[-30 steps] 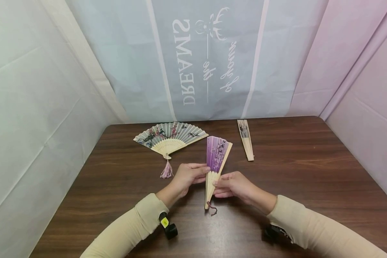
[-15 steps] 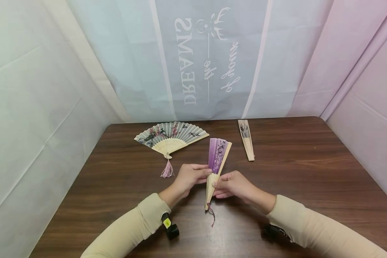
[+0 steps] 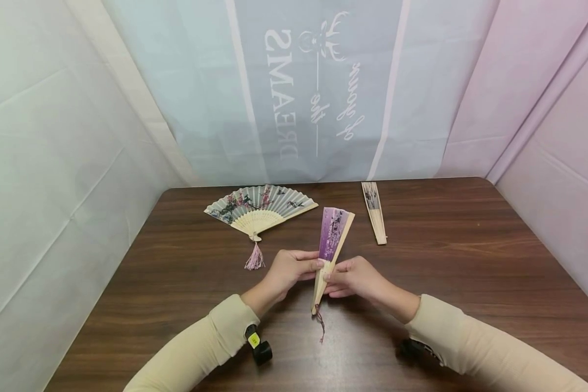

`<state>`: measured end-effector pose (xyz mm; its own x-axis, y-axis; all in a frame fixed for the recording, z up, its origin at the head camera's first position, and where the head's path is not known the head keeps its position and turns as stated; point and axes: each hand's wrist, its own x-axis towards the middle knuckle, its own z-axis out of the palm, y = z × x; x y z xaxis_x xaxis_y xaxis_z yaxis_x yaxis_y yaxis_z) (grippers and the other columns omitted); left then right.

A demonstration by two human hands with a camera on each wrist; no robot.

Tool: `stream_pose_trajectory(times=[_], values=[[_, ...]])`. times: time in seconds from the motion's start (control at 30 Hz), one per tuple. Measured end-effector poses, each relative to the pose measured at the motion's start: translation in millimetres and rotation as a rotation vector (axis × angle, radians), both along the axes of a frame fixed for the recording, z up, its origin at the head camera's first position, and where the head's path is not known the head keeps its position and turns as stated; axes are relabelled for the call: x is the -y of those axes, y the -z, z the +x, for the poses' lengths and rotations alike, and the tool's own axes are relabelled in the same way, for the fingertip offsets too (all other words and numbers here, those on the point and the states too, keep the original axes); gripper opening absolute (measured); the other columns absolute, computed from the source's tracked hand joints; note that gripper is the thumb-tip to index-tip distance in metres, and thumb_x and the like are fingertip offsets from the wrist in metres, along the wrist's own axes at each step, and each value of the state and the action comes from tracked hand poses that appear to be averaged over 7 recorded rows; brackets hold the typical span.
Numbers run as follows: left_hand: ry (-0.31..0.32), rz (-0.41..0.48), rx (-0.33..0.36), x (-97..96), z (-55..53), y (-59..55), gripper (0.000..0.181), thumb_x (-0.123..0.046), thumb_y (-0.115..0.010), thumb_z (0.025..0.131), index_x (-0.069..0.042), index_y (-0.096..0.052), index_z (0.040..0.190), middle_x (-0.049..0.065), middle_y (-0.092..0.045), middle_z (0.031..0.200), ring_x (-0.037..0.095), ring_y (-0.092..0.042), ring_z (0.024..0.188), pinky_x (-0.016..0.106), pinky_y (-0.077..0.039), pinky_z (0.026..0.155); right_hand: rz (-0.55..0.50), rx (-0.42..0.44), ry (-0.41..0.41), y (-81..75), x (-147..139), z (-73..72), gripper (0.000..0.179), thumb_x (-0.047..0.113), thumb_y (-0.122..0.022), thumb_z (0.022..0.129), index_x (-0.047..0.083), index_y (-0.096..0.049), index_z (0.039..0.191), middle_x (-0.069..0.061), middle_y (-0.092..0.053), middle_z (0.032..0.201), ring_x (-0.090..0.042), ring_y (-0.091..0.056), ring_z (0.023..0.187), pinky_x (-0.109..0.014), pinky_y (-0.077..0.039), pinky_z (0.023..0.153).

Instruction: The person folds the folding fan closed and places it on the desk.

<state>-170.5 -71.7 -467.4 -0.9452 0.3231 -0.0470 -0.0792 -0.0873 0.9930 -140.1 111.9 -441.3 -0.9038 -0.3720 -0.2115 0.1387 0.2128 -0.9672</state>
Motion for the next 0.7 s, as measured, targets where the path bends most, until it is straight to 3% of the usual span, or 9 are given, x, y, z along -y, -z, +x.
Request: stream_pose_trajectory(times=[0.7], values=[[-0.047, -0.01, -0.008, -5.9, 2.3, -0.1, 0.03, 0.0, -0.072, 0.087, 0.013, -0.067, 0.114, 0.03, -0.069, 0.111, 0.018, -0.074, 0.089, 0.035, -0.065, 0.083, 0.07, -0.062, -0.02, -0.9, 2.9, -1.9, 0.026, 0.003, -0.063, 0.094, -0.02, -0.066, 0.107, -0.031, -0.072, 0.099, -0.02, -0.075, 0.082, -0.036, -0.067, 0.075]])
